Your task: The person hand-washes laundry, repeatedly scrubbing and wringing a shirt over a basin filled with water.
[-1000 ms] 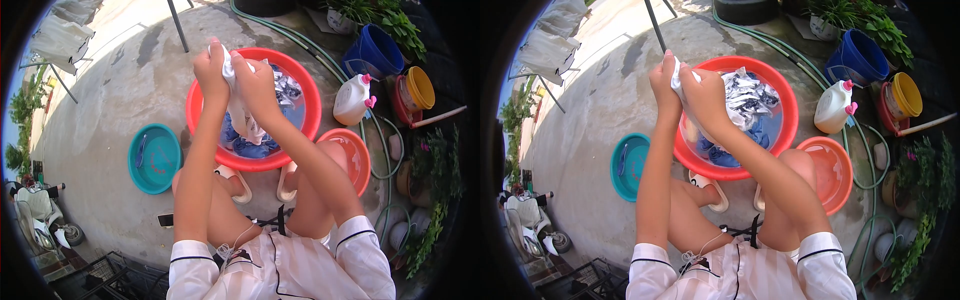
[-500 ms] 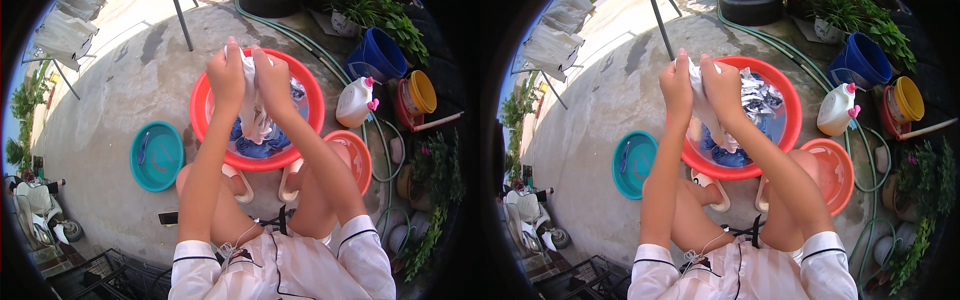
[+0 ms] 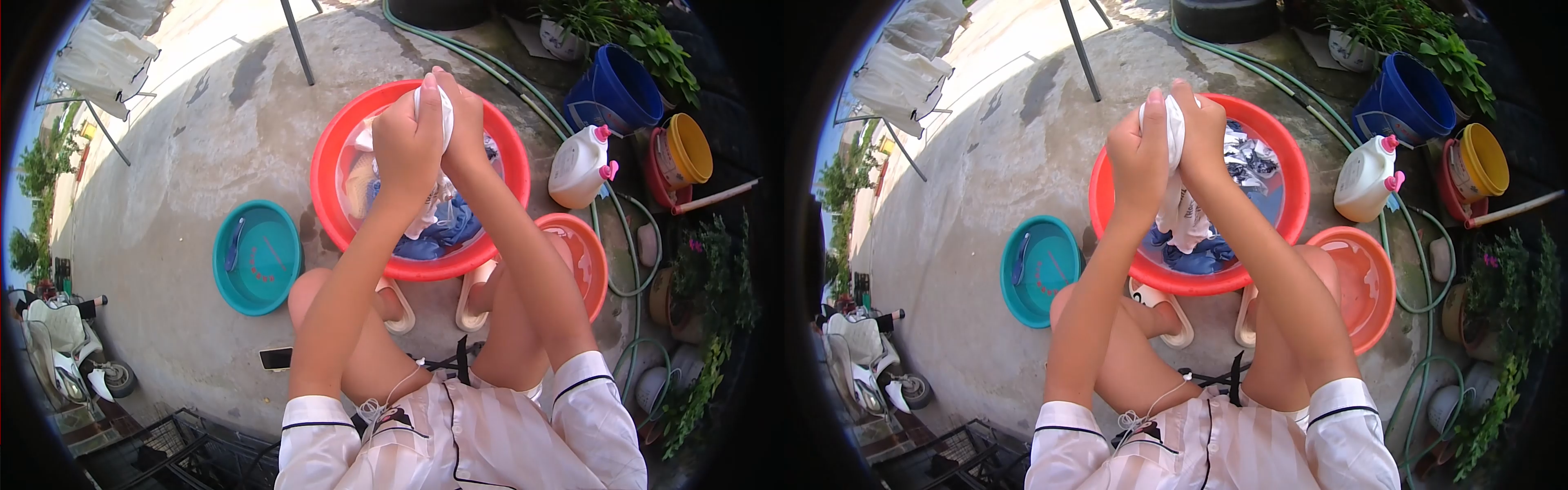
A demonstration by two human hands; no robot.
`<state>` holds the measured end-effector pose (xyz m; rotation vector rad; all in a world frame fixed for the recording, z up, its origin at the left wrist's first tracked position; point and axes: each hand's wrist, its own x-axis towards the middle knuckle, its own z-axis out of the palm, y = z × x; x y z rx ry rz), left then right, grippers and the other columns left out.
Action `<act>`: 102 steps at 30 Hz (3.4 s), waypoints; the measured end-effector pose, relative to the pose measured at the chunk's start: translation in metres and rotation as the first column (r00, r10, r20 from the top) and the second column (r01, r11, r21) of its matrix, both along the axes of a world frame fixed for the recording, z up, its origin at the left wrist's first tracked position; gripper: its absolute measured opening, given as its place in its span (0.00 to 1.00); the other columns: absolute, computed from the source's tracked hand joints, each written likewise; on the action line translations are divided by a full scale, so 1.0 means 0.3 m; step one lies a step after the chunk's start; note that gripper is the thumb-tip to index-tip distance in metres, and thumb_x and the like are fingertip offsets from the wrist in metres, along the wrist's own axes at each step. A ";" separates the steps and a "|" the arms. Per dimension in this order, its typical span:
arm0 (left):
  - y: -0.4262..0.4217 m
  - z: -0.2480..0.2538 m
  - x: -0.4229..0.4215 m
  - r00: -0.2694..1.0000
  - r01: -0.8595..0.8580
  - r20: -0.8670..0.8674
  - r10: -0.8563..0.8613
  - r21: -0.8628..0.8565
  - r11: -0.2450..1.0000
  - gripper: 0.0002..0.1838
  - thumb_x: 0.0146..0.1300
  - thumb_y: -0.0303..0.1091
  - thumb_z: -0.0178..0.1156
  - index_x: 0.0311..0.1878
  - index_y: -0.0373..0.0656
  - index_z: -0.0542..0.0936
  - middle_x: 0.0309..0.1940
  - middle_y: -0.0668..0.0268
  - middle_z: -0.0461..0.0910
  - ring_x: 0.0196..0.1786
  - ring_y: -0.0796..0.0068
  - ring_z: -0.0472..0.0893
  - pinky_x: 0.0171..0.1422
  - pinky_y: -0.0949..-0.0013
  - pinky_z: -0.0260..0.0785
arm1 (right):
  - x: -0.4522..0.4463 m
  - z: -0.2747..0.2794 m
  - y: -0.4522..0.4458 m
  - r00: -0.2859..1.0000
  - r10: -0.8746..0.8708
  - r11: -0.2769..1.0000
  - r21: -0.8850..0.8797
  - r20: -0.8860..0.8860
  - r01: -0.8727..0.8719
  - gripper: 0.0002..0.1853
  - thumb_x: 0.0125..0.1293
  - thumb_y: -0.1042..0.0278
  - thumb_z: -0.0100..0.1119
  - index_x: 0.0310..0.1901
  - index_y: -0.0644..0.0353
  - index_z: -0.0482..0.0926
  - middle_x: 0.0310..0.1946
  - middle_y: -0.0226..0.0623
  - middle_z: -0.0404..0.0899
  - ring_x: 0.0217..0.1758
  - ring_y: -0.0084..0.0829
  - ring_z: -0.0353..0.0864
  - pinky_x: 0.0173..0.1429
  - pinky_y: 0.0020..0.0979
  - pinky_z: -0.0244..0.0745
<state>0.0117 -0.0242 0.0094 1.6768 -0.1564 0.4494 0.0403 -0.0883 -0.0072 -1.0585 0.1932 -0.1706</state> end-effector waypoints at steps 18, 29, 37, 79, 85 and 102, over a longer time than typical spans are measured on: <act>0.222 -0.027 0.114 0.901 0.066 -0.407 -0.152 -0.218 0.974 0.23 0.66 0.54 0.44 0.38 0.40 0.74 0.31 0.68 0.73 0.34 0.79 0.71 0.38 0.71 0.65 | 0.035 0.020 -0.052 0.994 0.027 0.999 0.023 -0.106 -0.025 0.09 0.62 0.64 0.55 0.34 0.61 0.76 0.27 0.29 0.76 0.30 0.19 0.73 0.36 0.22 0.68; 0.240 -0.121 0.098 0.467 0.237 -0.625 -0.626 -0.593 0.769 0.33 0.63 0.62 0.40 0.61 0.46 0.66 0.52 0.59 0.73 0.55 0.66 0.73 0.54 0.60 0.69 | 0.036 0.056 -0.077 0.998 0.045 0.988 0.143 0.050 -0.052 0.11 0.55 0.80 0.56 0.42 0.64 0.74 0.37 0.34 0.76 0.40 0.23 0.75 0.47 0.24 0.71; 0.199 -0.126 0.036 0.538 0.274 -0.441 -0.719 -0.715 0.644 0.30 0.61 0.52 0.53 0.59 0.41 0.68 0.53 0.64 0.73 0.56 0.73 0.72 0.62 0.66 0.61 | 0.083 0.063 -0.140 0.959 -0.046 0.996 0.086 0.278 0.023 0.11 0.56 0.79 0.57 0.42 0.62 0.75 0.38 0.32 0.76 0.41 0.23 0.76 0.46 0.24 0.73; 0.241 0.001 0.090 0.923 0.253 -0.069 -0.379 -0.634 0.731 0.25 0.64 0.54 0.48 0.49 0.39 0.72 0.45 0.61 0.76 0.48 0.71 0.75 0.54 0.70 0.67 | -0.046 0.078 -0.018 0.912 0.216 0.571 -0.803 0.349 0.173 0.15 0.55 0.60 0.60 0.38 0.59 0.69 0.24 0.41 0.76 0.26 0.34 0.78 0.28 0.28 0.70; 0.272 -0.032 0.119 0.761 0.428 0.014 -0.649 -0.762 0.485 0.28 0.64 0.59 0.44 0.32 0.40 0.73 0.26 0.64 0.74 0.28 0.75 0.74 0.32 0.73 0.68 | -0.151 0.071 0.086 0.524 0.413 0.445 -0.667 0.745 0.598 0.15 0.50 0.56 0.65 0.26 0.56 0.70 0.17 0.32 0.72 0.18 0.33 0.75 0.19 0.29 0.65; 0.173 -0.080 0.071 0.955 0.037 -0.196 -0.223 -0.666 0.745 0.23 0.66 0.48 0.46 0.17 0.46 0.65 0.16 0.76 0.63 0.21 0.87 0.63 0.22 0.75 0.54 | -0.143 0.061 0.089 0.633 0.269 0.552 -0.655 0.726 0.516 0.09 0.56 0.73 0.56 0.38 0.60 0.70 0.16 0.33 0.74 0.20 0.19 0.76 0.22 0.20 0.65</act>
